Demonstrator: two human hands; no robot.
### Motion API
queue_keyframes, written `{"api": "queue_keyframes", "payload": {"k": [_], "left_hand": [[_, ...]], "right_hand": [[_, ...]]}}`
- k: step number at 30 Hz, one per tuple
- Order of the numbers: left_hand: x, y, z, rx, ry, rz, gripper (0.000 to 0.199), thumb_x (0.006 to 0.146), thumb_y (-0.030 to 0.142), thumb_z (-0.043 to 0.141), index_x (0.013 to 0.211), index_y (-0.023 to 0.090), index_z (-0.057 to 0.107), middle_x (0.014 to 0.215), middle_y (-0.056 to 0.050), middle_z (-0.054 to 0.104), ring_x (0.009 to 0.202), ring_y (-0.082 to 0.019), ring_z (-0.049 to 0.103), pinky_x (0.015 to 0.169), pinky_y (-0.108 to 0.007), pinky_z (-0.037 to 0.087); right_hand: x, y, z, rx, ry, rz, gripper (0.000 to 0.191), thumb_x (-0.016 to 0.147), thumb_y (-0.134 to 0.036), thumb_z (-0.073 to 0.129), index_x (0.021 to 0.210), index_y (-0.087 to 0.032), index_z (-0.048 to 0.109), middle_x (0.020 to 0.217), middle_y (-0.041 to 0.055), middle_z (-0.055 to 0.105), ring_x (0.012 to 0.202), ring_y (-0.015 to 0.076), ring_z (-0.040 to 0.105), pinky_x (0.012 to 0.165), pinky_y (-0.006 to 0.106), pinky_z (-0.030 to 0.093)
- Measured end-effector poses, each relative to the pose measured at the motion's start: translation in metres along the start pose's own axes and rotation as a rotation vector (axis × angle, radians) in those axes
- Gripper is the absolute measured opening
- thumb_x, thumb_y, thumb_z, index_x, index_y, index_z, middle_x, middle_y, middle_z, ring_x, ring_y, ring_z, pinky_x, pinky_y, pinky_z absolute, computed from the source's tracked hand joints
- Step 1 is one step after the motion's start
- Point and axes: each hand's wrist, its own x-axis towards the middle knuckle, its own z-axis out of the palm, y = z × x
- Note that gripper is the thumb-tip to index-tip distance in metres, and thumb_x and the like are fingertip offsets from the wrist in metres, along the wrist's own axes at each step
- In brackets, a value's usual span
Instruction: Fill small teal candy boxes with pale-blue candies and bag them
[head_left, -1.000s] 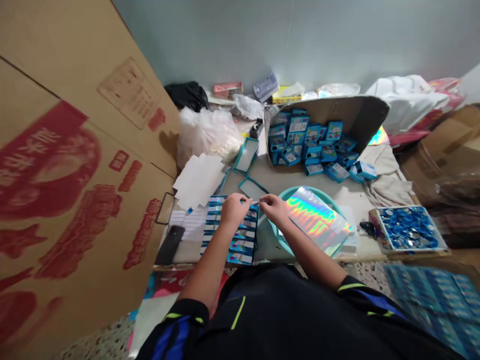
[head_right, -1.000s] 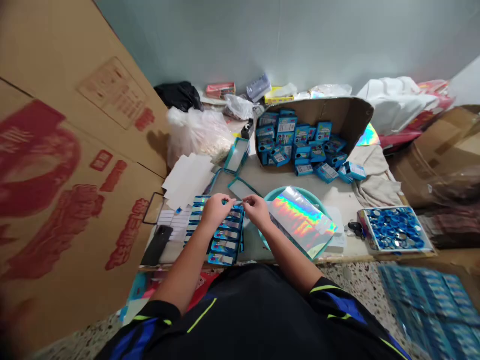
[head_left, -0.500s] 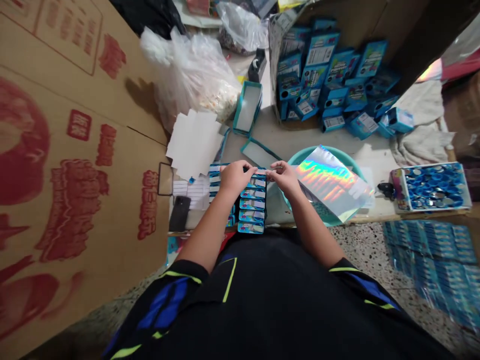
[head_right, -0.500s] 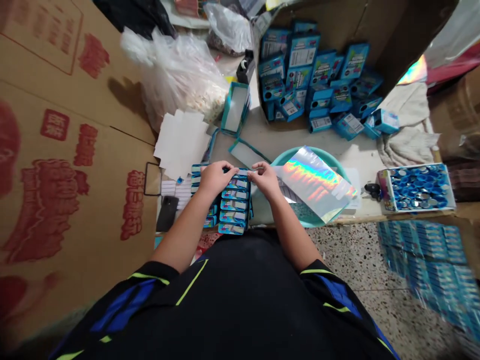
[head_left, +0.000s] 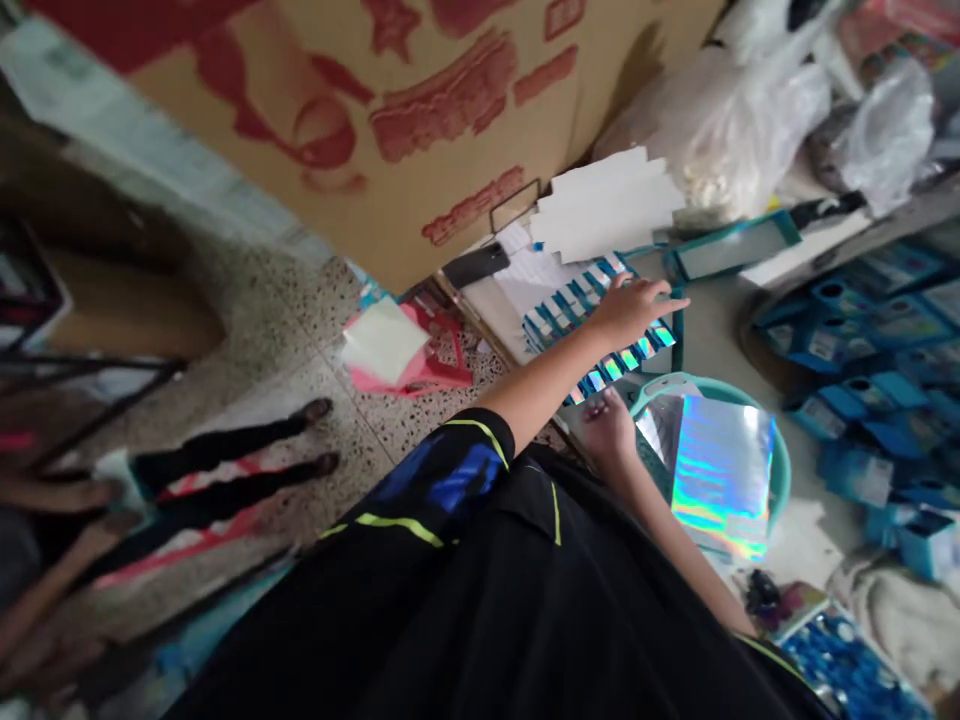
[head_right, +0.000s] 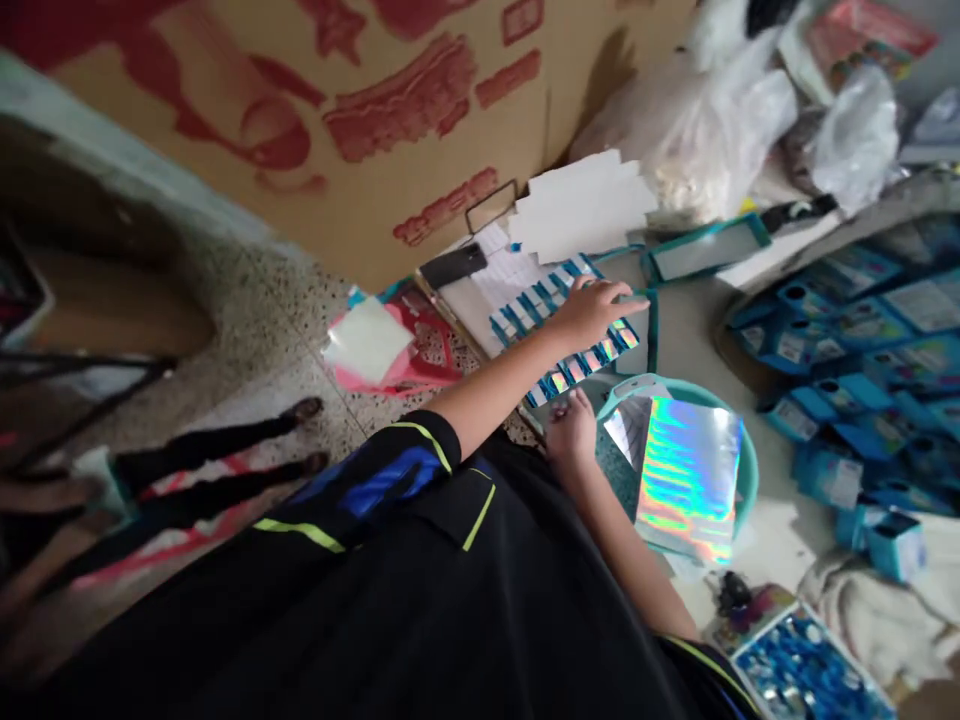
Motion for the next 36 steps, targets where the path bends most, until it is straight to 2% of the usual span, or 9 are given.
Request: {"api": "queue_keyframes", "payload": {"k": [5,7,10,13,20,23,28,32,36], "left_hand": [[-0.137,0.004,-0.005,-0.083,0.262,-0.056,0.040,0.100,0.013,0.041,0.115,0.034,0.072,0.118,-0.004,0.068,0.121,-0.021,0.058,0.113,-0.044,0.036],[-0.221,-0.012,0.008,-0.113,0.419,-0.407,0.035,0.096,0.010,0.043,0.096,0.027,0.073,0.107,-0.007,0.068,0.112,-0.022,0.060,0.106,-0.040,0.044],[-0.332,-0.065,0.026,-0.081,0.538,-1.175,0.026,0.088,0.006,0.048,0.093,0.021,0.069,0.106,-0.009,0.064,0.112,-0.022,0.059,0.104,-0.038,0.046],[-0.397,-0.144,0.035,-0.033,0.416,-1.328,0.018,0.085,0.011,0.055,0.098,0.016,0.066,0.104,-0.011,0.062,0.109,-0.026,0.060,0.101,-0.041,0.047],[-0.417,-0.333,0.073,0.090,0.120,-1.477,0.090,0.073,0.042,0.083,0.149,0.018,0.041,0.155,-0.026,0.036,0.148,-0.044,0.030,0.114,-0.057,0.035],[-0.411,-0.386,0.093,0.049,-0.083,-1.562,0.082,0.077,0.051,0.079,0.146,0.022,0.046,0.152,-0.023,0.041,0.142,-0.040,0.042,0.110,-0.051,0.042],[-0.418,-0.408,0.099,0.069,-0.169,-1.509,0.058,0.087,0.047,0.065,0.138,0.022,0.055,0.132,-0.020,0.056,0.118,-0.036,0.062,0.098,-0.046,0.050],[-0.434,-0.406,0.079,0.083,-0.189,-1.421,0.045,0.093,0.040,0.052,0.135,0.022,0.055,0.129,-0.021,0.061,0.106,-0.036,0.068,0.084,-0.047,0.054],[-0.447,-0.412,0.053,-0.055,-0.154,-1.333,0.023,0.091,0.033,0.047,0.101,0.027,0.066,0.094,-0.014,0.071,0.089,-0.037,0.073,0.069,-0.044,0.054]], "right_hand": [[-0.083,0.038,-0.030,-0.179,-0.262,0.414,0.044,0.066,-0.045,0.082,0.098,-0.024,0.061,0.060,-0.0059,0.056,0.058,0.0161,0.063,0.052,0.027,0.049],[-0.095,0.047,-0.044,-0.223,-0.304,0.556,0.042,0.064,-0.043,0.081,0.097,-0.022,0.066,0.060,-0.0038,0.057,0.061,0.0193,0.066,0.055,0.030,0.052],[-0.094,0.066,-0.059,-0.222,-0.164,0.456,0.045,0.068,-0.048,0.078,0.103,-0.022,0.067,0.060,-0.0047,0.056,0.063,0.0207,0.067,0.062,0.035,0.056],[-0.091,0.095,-0.075,-0.441,0.062,0.206,0.047,0.071,-0.056,0.071,0.104,-0.022,0.068,0.065,-0.0018,0.063,0.064,0.0223,0.068,0.071,0.040,0.058],[-0.119,0.176,-0.114,-0.772,0.582,0.259,0.048,0.069,-0.056,0.063,0.105,-0.025,0.069,0.094,0.0111,0.078,0.090,0.0335,0.076,0.082,0.044,0.060],[-0.127,0.207,-0.106,-0.784,0.739,0.329,0.049,0.064,-0.060,0.064,0.099,-0.027,0.068,0.101,0.0113,0.078,0.092,0.0358,0.076,0.081,0.047,0.060],[-0.117,0.233,-0.061,-0.775,0.726,0.385,0.048,0.058,-0.063,0.066,0.095,-0.032,0.068,0.103,0.0082,0.078,0.097,0.0368,0.075,0.086,0.048,0.059],[-0.101,0.221,-0.033,-0.723,0.698,0.358,0.052,0.051,-0.062,0.070,0.093,-0.031,0.070,0.106,0.0104,0.079,0.097,0.0387,0.075,0.093,0.052,0.058],[-0.095,0.208,-0.027,-0.683,0.672,0.238,0.038,0.045,-0.061,0.071,0.074,-0.036,0.071,0.090,0.0085,0.079,0.090,0.0412,0.076,0.091,0.055,0.059]]}}
